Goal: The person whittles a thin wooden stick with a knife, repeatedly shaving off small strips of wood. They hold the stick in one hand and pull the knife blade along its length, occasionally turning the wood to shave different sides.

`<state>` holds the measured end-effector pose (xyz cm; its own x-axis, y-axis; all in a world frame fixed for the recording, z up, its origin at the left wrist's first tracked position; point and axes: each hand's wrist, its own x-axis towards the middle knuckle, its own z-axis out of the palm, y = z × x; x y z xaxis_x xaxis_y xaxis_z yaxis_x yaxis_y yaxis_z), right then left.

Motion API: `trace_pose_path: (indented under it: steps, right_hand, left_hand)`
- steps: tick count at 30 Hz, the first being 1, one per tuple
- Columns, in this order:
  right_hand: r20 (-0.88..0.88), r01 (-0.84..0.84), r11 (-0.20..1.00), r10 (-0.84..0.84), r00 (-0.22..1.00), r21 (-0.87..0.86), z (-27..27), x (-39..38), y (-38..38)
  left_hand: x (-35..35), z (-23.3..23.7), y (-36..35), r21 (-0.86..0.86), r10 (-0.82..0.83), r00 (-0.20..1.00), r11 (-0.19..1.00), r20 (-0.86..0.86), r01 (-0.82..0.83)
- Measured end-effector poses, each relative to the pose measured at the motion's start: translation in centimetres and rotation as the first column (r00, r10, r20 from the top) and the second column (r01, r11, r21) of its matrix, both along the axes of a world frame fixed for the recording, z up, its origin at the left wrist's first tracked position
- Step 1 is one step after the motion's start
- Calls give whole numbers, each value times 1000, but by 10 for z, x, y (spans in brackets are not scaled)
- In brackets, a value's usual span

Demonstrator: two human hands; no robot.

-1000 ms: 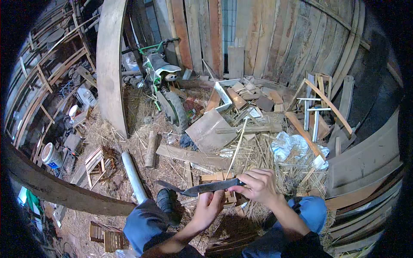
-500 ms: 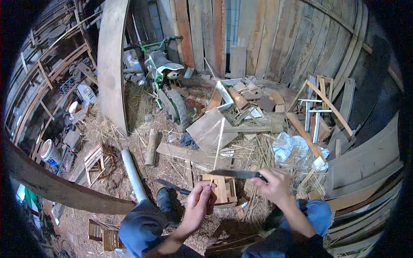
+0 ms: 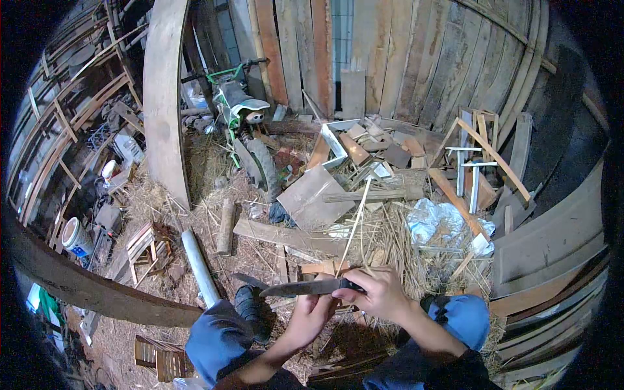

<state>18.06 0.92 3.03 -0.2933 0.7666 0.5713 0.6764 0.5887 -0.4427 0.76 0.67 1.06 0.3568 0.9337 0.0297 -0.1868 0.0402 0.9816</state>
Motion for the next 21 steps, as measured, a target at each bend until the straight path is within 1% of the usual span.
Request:
trace_pose_path:
  steps: [1,2,4,5,6,8,9,10,11,12,13,14,15,17,18,19,20,21]
  right_hand:
    - [0,4,1000,-4,1000,-2,-2,2,1]
    - [-32,13,1000,-13,999,3,-5,3,1]
    - [-65,23,1000,-23,998,6,-7,10,3]
    - [-69,104,994,-107,992,-44,-5,22,6]
    - [-68,185,978,-192,979,-92,-2,36,10]
    - [-203,437,892,-452,869,-115,-2,72,20]
    - [-201,443,889,-457,866,-115,0,81,13]
    - [-195,485,861,-508,839,-154,6,87,8]
    - [-183,520,833,-550,815,-190,11,89,7]
    - [-179,511,839,-541,822,-186,9,84,5]
    - [-119,439,879,-464,878,-185,3,75,0]
    - [-61,366,910,-384,921,-193,-2,66,-3]
    - [-62,366,909,-384,921,-201,-7,58,-5]
    - [-31,233,943,-247,968,-239,-13,41,-8]
    - [-30,228,943,-243,970,-243,-15,35,-8]
    - [19,171,971,-171,985,-168,-17,29,-7]
    - [72,107,990,-101,992,-92,-17,24,-5]
    - [72,99,991,-93,993,-89,-15,20,-3]
  left_hand:
    - [0,1,0,77,-32,999,997,9,31]
    - [-2,4,-1,74,-39,999,997,7,38]
    - [-7,12,-3,-183,-161,971,975,-177,129]
    - [-1,-5,-7,-53,-109,992,993,-58,106]
    - [-3,-2,-11,-78,-116,991,991,-69,111]
    - [-7,-3,-17,-112,-131,988,986,-75,123]
    - [-11,-5,-17,-65,-112,988,992,-102,105]
    - [-14,-6,-14,-10,-81,989,997,-125,80]
    - [-17,-7,-10,-2,-69,991,998,-116,69]
    - [-22,-8,-7,-106,-76,994,992,-84,67]
    - [-27,-10,-5,-213,-85,995,974,-56,71]
    - [-31,-17,-3,-226,-86,996,971,-15,80]
    - [-31,-21,-3,-234,-86,996,969,-18,79]
    - [-29,-24,-5,-288,-26,997,957,69,45]
    - [-28,-18,-4,-313,-23,999,949,29,31]
    - [-26,-17,-3,-314,-15,999,949,30,23]
    - [-23,-16,-3,-241,0,1000,971,-27,-6]
    - [-21,-15,-3,-163,18,996,986,-84,-31]
